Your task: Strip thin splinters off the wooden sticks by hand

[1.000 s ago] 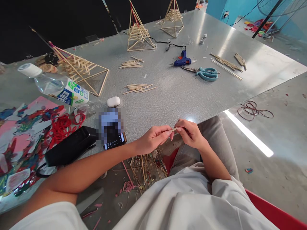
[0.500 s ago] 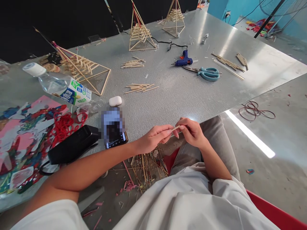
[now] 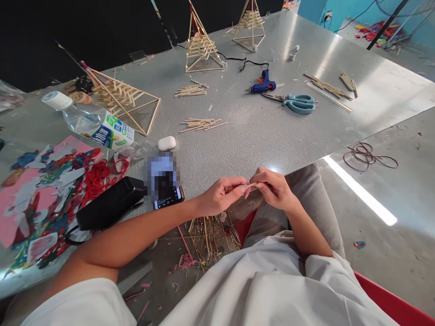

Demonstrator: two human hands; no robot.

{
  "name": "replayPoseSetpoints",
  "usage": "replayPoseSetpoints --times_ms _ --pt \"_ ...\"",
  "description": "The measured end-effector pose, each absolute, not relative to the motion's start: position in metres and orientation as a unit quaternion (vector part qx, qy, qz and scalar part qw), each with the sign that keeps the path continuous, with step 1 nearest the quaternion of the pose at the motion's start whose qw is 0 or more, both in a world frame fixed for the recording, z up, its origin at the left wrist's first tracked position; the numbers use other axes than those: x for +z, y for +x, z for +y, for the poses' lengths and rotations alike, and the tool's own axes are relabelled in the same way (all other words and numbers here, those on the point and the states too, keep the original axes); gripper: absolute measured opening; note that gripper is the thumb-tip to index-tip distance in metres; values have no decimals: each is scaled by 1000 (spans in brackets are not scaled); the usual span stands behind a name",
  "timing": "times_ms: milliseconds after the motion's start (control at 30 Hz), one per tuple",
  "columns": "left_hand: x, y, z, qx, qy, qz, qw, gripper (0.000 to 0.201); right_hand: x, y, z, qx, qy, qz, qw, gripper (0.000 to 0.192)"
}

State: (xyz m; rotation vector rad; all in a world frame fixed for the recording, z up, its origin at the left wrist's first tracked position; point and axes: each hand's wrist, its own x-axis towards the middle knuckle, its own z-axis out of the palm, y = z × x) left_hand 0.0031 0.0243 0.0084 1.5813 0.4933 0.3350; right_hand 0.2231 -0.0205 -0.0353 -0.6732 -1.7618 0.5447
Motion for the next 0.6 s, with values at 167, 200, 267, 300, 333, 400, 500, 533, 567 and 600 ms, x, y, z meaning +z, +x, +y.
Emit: replayPoseSetpoints --times_ms 167,200,267,300,333,400,500,533,567,600 --pt "11 6 22 167 703 227 653 42 -36 222 -20 219 -281 -751 556 16" --pt "11 6 21 168 701 234 652 42 -36 222 -20 219 -283 -750 557 15" --pt "11 6 20 164 692 249 658 41 -37 221 -20 223 -291 -745 557 14" --pt "11 5 21 162 683 252 666 40 -37 222 -21 228 -297 -742 557 14" --pt "11 5 21 160 673 251 676 40 -37 222 -21 235 -303 -737 556 15" --pt "11 5 22 158 655 242 699 39 -38 224 -21 246 -310 -730 557 15" --pt "12 5 26 152 640 226 719 40 -39 227 -21 254 -306 -728 558 14" --pt "12 6 27 148 639 222 721 40 -39 228 -20 256 -301 -730 557 14" --pt "13 6 28 144 640 218 723 40 -39 229 -20 258 -295 -733 556 14" --pt "14 6 29 141 642 214 723 40 -39 230 -20 259 -289 -736 555 14"
